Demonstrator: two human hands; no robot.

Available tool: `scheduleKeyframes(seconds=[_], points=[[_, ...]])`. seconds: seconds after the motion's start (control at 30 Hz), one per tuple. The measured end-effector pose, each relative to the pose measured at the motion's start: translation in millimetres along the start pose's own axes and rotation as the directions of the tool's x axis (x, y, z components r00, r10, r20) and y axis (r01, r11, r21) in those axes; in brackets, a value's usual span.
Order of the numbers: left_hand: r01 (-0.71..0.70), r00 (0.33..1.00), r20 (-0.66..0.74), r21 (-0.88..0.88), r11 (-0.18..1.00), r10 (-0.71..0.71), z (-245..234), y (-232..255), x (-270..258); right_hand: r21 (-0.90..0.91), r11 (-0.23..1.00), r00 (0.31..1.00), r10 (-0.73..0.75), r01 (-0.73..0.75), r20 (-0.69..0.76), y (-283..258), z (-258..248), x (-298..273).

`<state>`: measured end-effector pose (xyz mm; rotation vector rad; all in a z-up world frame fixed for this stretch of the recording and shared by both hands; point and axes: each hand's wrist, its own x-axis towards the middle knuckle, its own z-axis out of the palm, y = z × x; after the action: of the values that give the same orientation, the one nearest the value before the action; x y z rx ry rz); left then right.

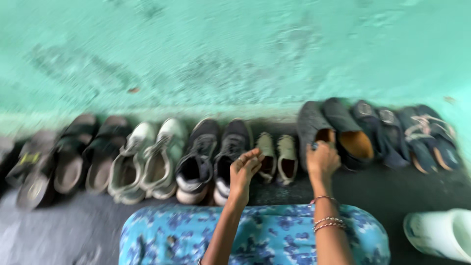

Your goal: The person sits on the floor and wipes several pairs of shoes with a dark cloth. They handle white sneakers, black formal shoes, and dark loafers one at a time, rubbing the uppers and sides before placing each shoe back in line.

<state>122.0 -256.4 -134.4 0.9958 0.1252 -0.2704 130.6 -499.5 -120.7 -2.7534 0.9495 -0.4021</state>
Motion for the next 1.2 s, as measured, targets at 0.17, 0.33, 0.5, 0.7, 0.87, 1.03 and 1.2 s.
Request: scheduleKeyframes(seconds=[0.17,0.33,0.5,0.7,0.87,1.03,1.2], points=[[0.245,0.96,0.149,-0.023,0.969,-0.239,39,2,6,0.243,0.961,0.98,-0.09,0.133,-0.18,-37,-73,-44],[0.442,0.885,0.205,-0.079,0.894,-0.419,57,35,10,0.507,0.861,0.991,-0.097,0.037,0.093,-69,-110,-115],[0.414,0.907,0.143,-0.131,0.901,-0.396,33,38,6,0.498,0.831,0.925,-0.355,0.247,0.135,-78,-123,-130],[0.492,0.869,0.141,-0.152,0.857,-0.473,-8,32,10,0.904,0.416,0.931,-0.36,0.1,0.063,-72,-161,-77],[0.472,0.874,0.175,-0.094,0.876,-0.453,-20,26,2,0.77,0.506,0.858,-0.503,0.389,-0.103,-120,-163,-32],[0.388,0.918,0.127,-0.083,0.918,-0.377,-42,16,-3,0.559,0.544,0.704,-0.703,0.626,-0.104,-121,-157,-67],[0.31,0.95,0.033,0.036,0.95,-0.311,-55,5,-2,0.501,0.47,0.593,-0.798,0.726,-0.111,-119,-132,-80]])
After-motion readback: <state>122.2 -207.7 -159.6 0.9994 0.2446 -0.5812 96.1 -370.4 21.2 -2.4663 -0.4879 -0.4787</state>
